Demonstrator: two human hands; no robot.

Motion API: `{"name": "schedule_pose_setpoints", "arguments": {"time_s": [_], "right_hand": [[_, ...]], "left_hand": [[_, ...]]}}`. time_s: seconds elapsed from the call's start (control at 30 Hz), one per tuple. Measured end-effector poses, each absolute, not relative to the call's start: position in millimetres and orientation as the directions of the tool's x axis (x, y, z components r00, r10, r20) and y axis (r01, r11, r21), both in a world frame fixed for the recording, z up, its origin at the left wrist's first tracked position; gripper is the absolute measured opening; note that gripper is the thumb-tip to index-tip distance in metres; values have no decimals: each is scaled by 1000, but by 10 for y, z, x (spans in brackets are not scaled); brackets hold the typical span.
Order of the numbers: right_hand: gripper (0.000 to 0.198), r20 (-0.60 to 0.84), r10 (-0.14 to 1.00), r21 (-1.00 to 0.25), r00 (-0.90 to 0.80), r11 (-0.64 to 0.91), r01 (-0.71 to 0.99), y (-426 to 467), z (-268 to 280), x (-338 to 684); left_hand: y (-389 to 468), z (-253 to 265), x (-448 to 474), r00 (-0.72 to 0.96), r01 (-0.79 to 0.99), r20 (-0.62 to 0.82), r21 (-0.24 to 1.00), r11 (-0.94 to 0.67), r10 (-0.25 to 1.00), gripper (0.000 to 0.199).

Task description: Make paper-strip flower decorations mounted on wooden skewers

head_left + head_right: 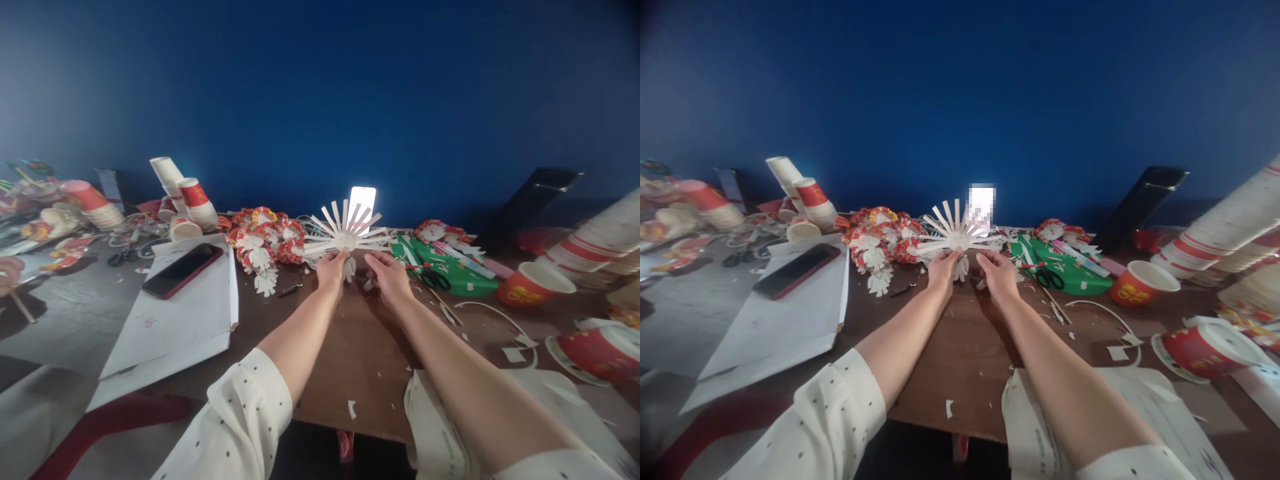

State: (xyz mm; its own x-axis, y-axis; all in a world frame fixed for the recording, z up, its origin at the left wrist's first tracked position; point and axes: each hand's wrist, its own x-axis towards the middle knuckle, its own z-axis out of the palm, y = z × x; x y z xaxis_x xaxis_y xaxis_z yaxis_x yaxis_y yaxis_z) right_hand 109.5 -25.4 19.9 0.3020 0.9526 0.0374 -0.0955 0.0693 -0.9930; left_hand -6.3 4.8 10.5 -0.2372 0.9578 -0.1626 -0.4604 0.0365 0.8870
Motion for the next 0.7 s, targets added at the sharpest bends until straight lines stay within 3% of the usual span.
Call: {"name": "schedule_pose_setpoints", "arguments": {"time_s": [0.53, 0.7], "right_hand": [[27, 12, 919, -999, 395, 27, -32, -271, 253, 1120], [28, -35, 924, -989, 381, 22, -144, -282, 315, 1097]], "left_hand": [[96, 41, -112, -246, -234, -102, 971, 43, 964, 20], [92, 45, -122, -163, -172, -27, 985, -2, 986, 20]]}}
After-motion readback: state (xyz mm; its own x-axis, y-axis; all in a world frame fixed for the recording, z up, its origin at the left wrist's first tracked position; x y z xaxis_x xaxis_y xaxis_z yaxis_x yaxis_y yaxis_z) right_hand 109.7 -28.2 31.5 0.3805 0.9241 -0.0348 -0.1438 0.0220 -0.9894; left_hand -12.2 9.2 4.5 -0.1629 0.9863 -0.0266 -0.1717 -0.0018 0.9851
